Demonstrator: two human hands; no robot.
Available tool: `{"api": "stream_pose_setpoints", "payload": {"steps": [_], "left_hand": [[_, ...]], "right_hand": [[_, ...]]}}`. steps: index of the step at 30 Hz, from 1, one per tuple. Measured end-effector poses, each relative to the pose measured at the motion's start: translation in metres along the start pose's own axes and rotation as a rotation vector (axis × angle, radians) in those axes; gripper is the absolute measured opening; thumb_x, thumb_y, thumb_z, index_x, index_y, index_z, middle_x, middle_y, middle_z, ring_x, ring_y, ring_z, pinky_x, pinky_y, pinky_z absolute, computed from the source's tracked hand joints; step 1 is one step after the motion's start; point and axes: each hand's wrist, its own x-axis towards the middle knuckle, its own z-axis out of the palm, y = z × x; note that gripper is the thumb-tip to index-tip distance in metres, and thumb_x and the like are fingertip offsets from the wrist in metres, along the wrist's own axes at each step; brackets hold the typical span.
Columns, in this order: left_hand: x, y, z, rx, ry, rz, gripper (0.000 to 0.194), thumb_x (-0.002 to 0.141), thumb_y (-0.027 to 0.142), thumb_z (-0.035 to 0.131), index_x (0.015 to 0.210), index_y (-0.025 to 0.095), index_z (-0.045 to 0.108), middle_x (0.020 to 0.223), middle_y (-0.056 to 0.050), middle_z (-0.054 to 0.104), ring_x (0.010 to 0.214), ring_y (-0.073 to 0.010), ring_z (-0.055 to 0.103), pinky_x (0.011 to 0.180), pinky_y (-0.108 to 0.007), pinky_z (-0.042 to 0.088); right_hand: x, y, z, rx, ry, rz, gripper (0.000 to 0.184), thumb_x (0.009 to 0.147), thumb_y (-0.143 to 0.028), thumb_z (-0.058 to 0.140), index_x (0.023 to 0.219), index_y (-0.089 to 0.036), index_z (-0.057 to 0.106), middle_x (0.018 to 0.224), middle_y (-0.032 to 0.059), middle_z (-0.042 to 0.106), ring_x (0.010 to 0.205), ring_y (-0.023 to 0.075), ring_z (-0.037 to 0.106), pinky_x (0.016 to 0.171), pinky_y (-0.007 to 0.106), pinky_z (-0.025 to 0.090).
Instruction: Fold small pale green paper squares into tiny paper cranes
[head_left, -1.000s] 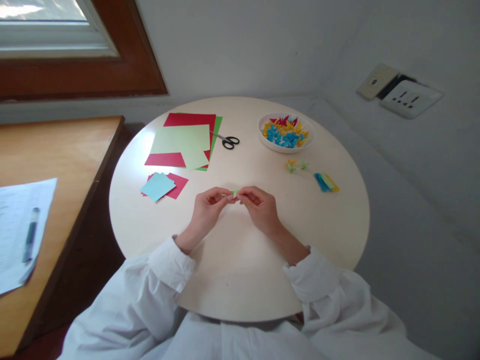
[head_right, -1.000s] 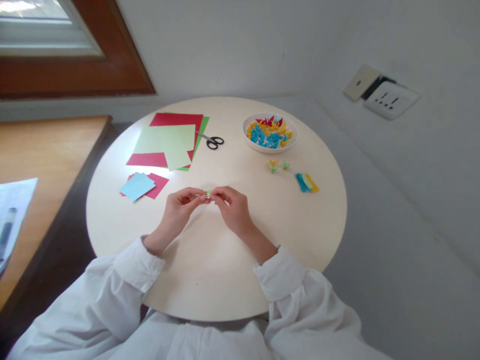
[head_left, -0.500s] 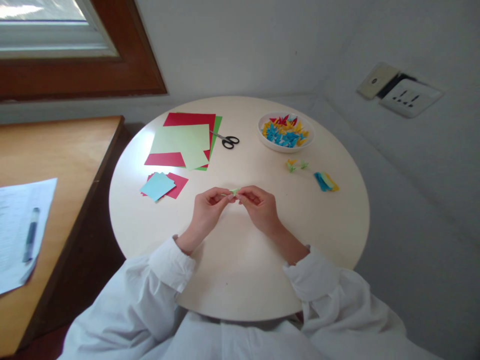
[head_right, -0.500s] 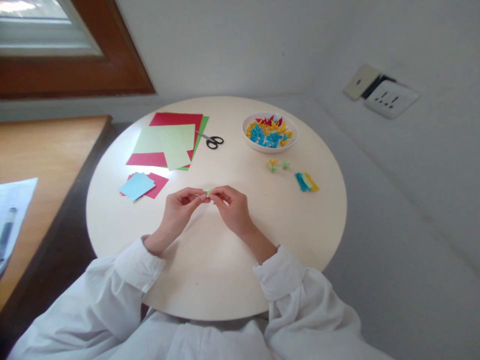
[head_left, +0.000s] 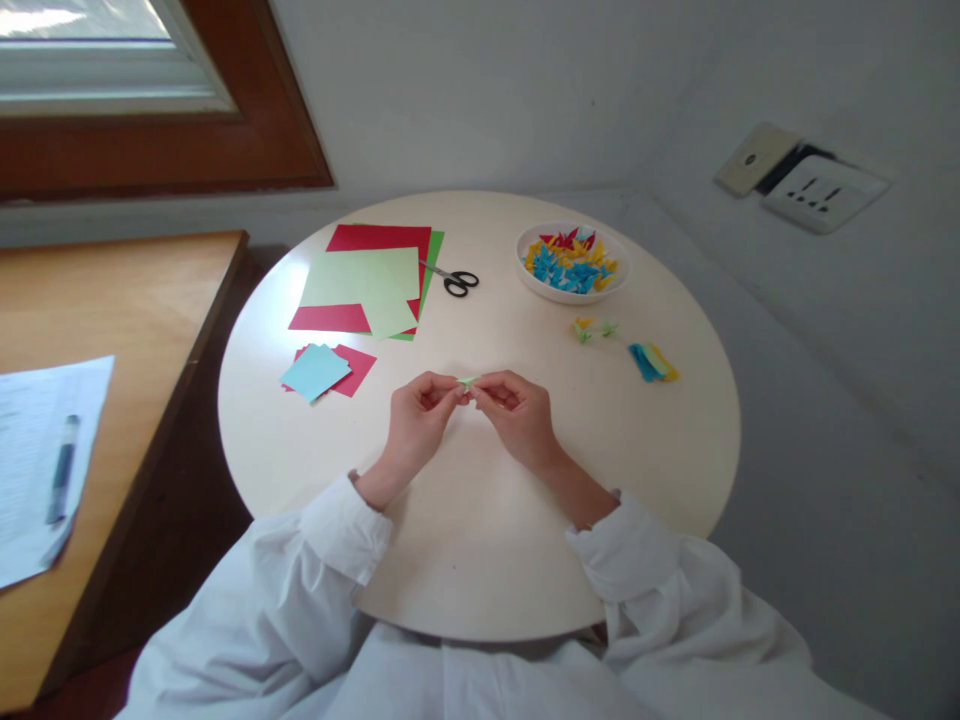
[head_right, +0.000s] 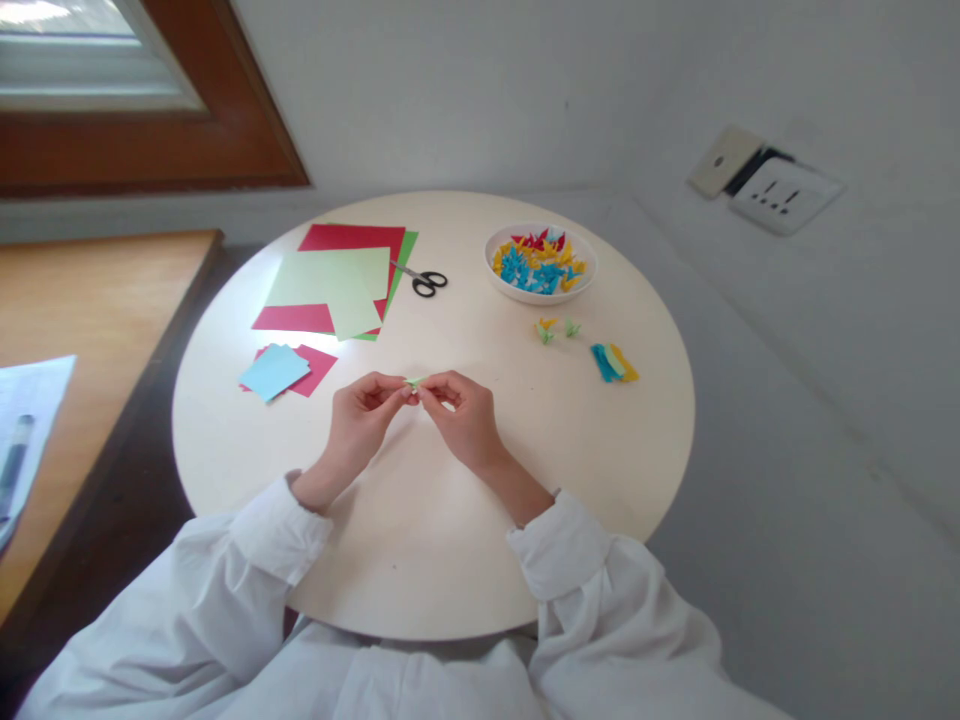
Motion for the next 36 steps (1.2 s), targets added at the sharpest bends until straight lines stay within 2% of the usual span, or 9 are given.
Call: {"api": "stream_pose_setpoints", "payload": {"steps": [16, 28, 31, 36], "left_hand": [[0.0005, -0.0062, 0.0015, 0.014, 0.004, 0.059, 0.009, 0.068, 0.020, 0.068, 0.069, 0.013, 0.062, 0.063, -0.002, 0.065, 0.063, -0.0135, 0.063, 0.064, -0.027, 0.051], [0.0006, -0.0068, 0.0028, -0.051, 0.000, 0.126, 0.026, 0.068, 0.023, 0.069, 0.064, 0.018, 0.044, 0.063, 0.001, 0.063, 0.062, -0.0113, 0.063, 0.060, -0.024, 0.050], [0.0006, -0.0054, 0.0018, -0.054, -0.011, 0.104, 0.025, 0.066, 0.025, 0.071, 0.070, 0.018, 0.047, 0.062, 0.002, 0.062, 0.062, -0.0119, 0.064, 0.061, -0.024, 0.050], [0.0001, -0.0001, -0.0011, -0.042, -0.077, -0.017, 0.031, 0.068, 0.030, 0.070, 0.092, 0.015, 0.057, 0.070, -0.001, 0.067, 0.068, -0.0155, 0.065, 0.066, -0.028, 0.052]], "right_hand": [[-0.0003, -0.0002, 0.0019, 0.036, 0.022, -0.008, 0.006, 0.069, -0.023, 0.065, 0.070, -0.017, 0.063, 0.069, 0.0006, 0.066, 0.064, 0.0129, 0.065, 0.063, 0.025, 0.054], [-0.0014, -0.0013, 0.0031, 0.048, 0.023, -0.002, 0.005, 0.069, -0.022, 0.065, 0.069, -0.018, 0.062, 0.068, 0.0002, 0.066, 0.065, 0.0135, 0.066, 0.063, 0.026, 0.053], [-0.0012, -0.0023, 0.0026, 0.034, 0.018, -0.005, 0.005, 0.069, -0.022, 0.065, 0.069, -0.018, 0.062, 0.069, 0.0005, 0.066, 0.065, 0.0134, 0.065, 0.063, 0.025, 0.054], [-0.0010, -0.0021, 0.0006, -0.039, 0.007, -0.011, 0.005, 0.069, -0.023, 0.064, 0.069, -0.018, 0.062, 0.068, 0.0005, 0.066, 0.064, 0.0131, 0.064, 0.063, 0.025, 0.054]]}}
